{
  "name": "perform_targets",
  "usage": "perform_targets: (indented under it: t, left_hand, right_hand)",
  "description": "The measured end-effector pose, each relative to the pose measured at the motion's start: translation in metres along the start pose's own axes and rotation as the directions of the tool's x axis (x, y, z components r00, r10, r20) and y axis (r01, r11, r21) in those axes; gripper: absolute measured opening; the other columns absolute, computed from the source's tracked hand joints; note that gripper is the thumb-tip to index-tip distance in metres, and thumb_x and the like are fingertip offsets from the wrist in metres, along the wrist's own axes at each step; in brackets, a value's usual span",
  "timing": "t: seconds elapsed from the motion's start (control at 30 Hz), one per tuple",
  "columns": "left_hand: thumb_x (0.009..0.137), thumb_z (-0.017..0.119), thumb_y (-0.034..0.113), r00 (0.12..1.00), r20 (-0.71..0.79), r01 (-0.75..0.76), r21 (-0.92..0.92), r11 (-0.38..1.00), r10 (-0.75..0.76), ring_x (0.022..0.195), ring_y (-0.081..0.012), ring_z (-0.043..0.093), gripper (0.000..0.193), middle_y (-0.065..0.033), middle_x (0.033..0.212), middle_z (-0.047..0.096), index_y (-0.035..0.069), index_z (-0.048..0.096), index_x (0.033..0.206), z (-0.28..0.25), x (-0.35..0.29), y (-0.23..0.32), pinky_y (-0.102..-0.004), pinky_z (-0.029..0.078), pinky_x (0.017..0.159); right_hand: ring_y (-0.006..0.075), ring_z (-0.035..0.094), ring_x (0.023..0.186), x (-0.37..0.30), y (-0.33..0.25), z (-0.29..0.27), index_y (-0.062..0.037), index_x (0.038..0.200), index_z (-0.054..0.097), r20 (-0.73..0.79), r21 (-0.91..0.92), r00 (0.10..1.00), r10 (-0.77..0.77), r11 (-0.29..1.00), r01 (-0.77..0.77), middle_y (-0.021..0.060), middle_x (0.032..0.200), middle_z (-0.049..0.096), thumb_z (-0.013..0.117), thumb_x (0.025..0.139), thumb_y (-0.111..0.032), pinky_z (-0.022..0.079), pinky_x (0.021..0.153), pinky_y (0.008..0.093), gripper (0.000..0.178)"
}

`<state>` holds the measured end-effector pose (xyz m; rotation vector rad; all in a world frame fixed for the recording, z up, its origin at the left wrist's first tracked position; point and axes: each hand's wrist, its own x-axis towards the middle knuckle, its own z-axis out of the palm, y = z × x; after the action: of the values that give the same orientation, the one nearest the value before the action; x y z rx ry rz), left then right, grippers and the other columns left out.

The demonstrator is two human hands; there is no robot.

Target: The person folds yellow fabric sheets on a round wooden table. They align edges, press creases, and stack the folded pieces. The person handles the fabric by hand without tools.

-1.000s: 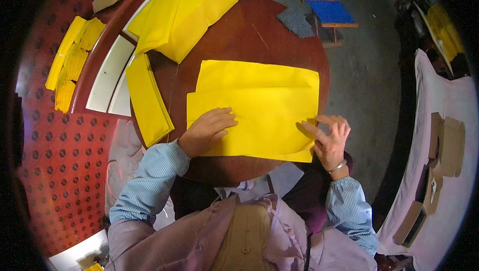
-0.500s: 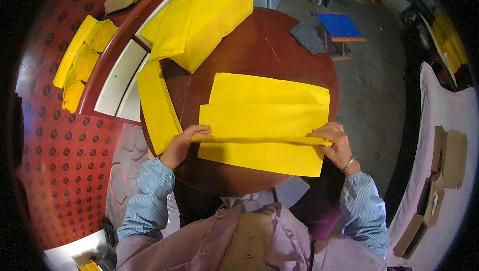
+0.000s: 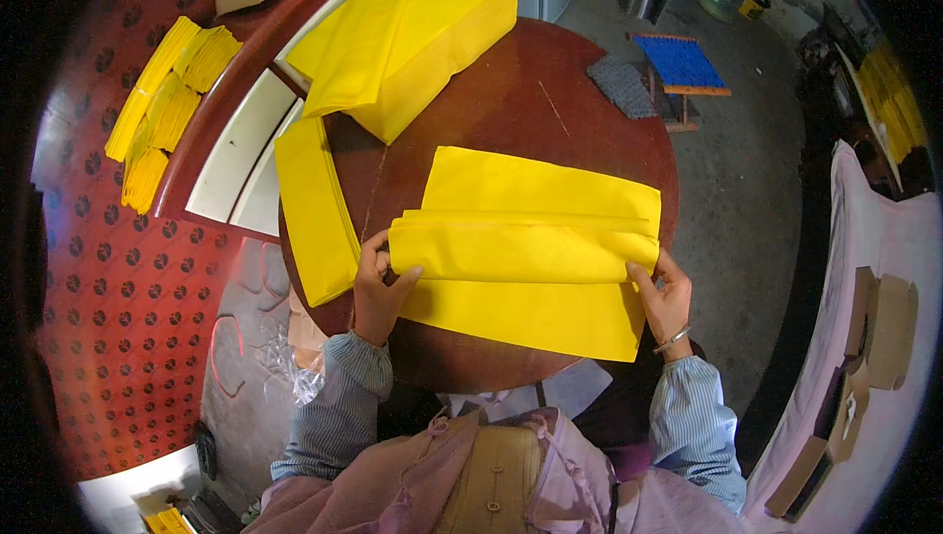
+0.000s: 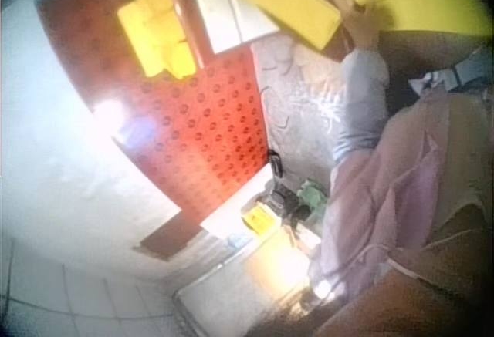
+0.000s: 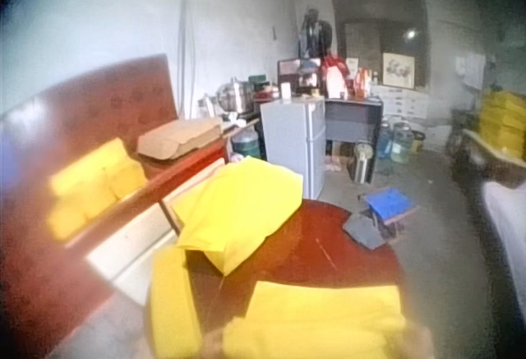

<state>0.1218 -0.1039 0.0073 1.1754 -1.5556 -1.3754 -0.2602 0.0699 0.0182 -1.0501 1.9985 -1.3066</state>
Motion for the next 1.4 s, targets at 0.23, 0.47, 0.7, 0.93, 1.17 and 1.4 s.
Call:
perform_targets:
  t: [0.23,0.47,0.7,0.93,1.17,1.4]
  left_hand:
    - [0.088,0.078,-0.004,0.983,0.140,-0.154,0.246,0.957,0.123,0.120,-0.0235,0.070,0.086,-0.0150,0.129,0.074,-0.002,0.030,0.160,-0.011,0.000,0.010,-0.0350,0.051,0.109]
    - [0.089,0.080,0.001,0.991,-0.006,-0.136,0.086,0.987,0.137,0.111,-0.0246,0.073,0.082,-0.0163,0.115,0.077,-0.006,0.035,0.157,-0.001,0.004,-0.005,-0.0329,0.051,0.107]
    - [0.090,0.081,0.005,0.990,-0.136,-0.003,0.192,0.981,0.030,0.099,-0.0214,0.069,0.075,-0.0181,0.116,0.071,-0.006,0.040,0.152,0.005,0.005,-0.011,-0.0321,0.056,0.090]
    - [0.092,0.080,0.007,0.978,-0.127,-0.114,0.342,0.933,0.166,0.093,-0.0176,0.067,0.070,-0.0127,0.106,0.070,-0.003,0.043,0.150,0.004,0.010,-0.023,-0.0282,0.055,0.080]
    - [0.090,0.080,0.002,0.988,-0.128,-0.065,0.183,0.981,0.090,0.083,-0.0158,0.068,0.069,-0.0090,0.097,0.070,-0.003,0.045,0.149,0.007,0.009,-0.020,-0.0276,0.054,0.078]
    - [0.089,0.080,0.004,0.988,-0.041,-0.134,0.270,0.954,0.151,0.087,-0.0177,0.070,0.069,-0.0113,0.102,0.072,-0.003,0.044,0.148,0.002,0.012,-0.017,-0.0284,0.056,0.081]
  right_hand:
    - [0.0196,0.073,0.105,0.002,0.000,-0.003,-0.0088,0.138,0.061,0.059,0.045,0.998,0.027,0.999,-0.030,0.0087,0.117,0.075,0.078,0.098,-0.021,0.057,0.100,0.0337,0.045]
    - [0.0193,0.070,0.108,0.003,-0.003,0.002,-0.0120,0.143,0.057,-0.034,-0.043,0.999,-0.024,0.999,0.023,0.0092,0.121,0.071,0.072,0.102,-0.017,0.059,0.095,0.0318,0.044]
    - [0.0237,0.070,0.113,0.001,-0.016,0.017,-0.0126,0.146,0.055,-0.154,-0.090,0.988,-0.005,0.996,-0.009,0.0116,0.123,0.072,0.067,0.104,-0.012,0.057,0.104,0.0398,0.043]
    - [0.0157,0.067,0.089,-0.001,-0.011,0.022,-0.0117,0.148,0.052,-0.229,-0.178,0.973,-0.041,0.984,0.000,0.0089,0.104,0.071,0.063,0.106,-0.010,0.057,0.087,0.0304,0.044]
    - [0.0208,0.072,0.102,0.000,-0.015,0.021,-0.0154,0.150,0.049,-0.170,-0.044,0.985,0.019,0.999,-0.027,0.0102,0.115,0.073,0.073,0.101,-0.014,0.058,0.102,0.0413,0.055]
    - [0.0286,0.072,0.115,-0.004,-0.029,0.012,-0.0186,0.155,0.045,-0.094,-0.194,0.990,0.108,0.973,-0.125,0.0136,0.124,0.072,0.078,0.096,-0.015,0.055,0.108,0.0461,0.067]
